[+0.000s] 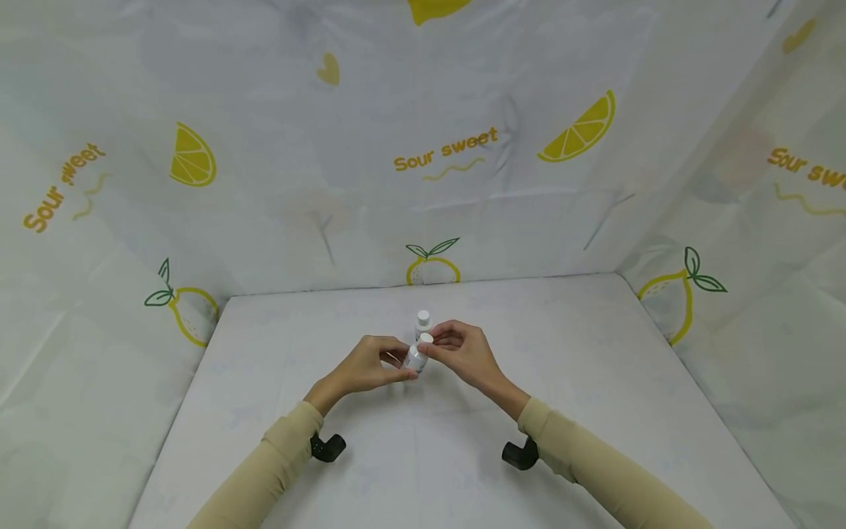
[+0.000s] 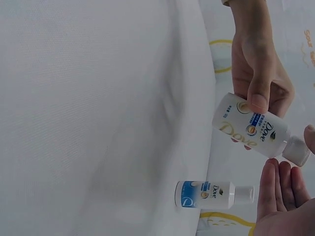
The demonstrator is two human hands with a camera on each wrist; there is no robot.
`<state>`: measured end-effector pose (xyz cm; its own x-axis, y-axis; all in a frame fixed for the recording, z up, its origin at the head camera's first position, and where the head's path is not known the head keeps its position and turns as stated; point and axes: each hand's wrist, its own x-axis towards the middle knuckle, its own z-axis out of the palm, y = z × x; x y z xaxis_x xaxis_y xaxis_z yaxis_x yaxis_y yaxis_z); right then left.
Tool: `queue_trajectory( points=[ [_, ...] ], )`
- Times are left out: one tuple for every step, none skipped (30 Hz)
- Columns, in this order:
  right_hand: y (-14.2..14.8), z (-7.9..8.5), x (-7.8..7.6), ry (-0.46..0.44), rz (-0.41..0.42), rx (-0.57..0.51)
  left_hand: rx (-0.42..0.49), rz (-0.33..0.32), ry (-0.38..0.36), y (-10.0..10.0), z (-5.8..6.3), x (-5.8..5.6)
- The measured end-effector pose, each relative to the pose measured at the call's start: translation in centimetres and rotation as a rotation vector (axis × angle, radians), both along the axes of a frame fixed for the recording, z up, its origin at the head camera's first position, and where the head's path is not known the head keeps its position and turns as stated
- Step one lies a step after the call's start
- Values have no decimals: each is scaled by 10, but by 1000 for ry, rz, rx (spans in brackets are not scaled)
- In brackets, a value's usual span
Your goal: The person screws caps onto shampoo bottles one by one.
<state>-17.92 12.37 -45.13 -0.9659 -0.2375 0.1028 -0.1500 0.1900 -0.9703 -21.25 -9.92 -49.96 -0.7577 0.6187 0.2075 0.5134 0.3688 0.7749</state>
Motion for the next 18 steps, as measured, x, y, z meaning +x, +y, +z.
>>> queue_trajectory(
  points=[
    [1, -4, -2, -2, 7, -6, -3, 0, 0, 0, 0, 0],
    [2, -8, -5, -5, 14, -9, 1, -4, -3, -1, 0, 0],
    [2, -12, -7, -8, 18, -10, 5, -8, -5, -1, 0, -1],
    [4, -16, -9, -8, 21, -9, 9, -13, -5, -2, -2, -2],
    [5, -20, -11, -9, 24, -7, 10, -17, -4, -3, -6, -5],
    [6, -23, -13, -9, 30, -8, 12, -21, -2, -4, -10, -7],
    [7, -27, -15, -11, 35, -10, 13, -24, -3, -5, -14, -10],
    [8, -27, -15, -12, 39, -13, 19, -30, -3, -5, -14, -10],
    [9, -26, -15, -16, 46, -15, 19, -33, 0, -6, -14, -10],
    [10, -26, -15, -17, 57, -19, 21, -37, 4, -6, -15, -10],
    [11, -26, -15, -21, 71, -24, 24, -41, 5, -6, -15, -10],
    [12, -25, -15, -25, 86, -28, 28, -46, 7, -6, -15, -10],
    [13, -25, -15, -31, 100, -32, 31, -51, 8, -7, -15, -10],
    [14, -25, -15, -40, 116, -35, 34, -55, 7, -7, -15, -10],
    [16, -25, -16, -47, 134, -37, 36, -58, 4, -7, -14, -10],
    [17, -24, -16, -53, 152, -37, 39, -60, -1, -7, -14, -9],
    [18, -24, -17, -61, 170, -39, 41, -62, -9, -7, -13, -9],
    [20, -24, -18, -67, 190, -45, 42, -63, -14, -7, -11, -8]
  ],
)
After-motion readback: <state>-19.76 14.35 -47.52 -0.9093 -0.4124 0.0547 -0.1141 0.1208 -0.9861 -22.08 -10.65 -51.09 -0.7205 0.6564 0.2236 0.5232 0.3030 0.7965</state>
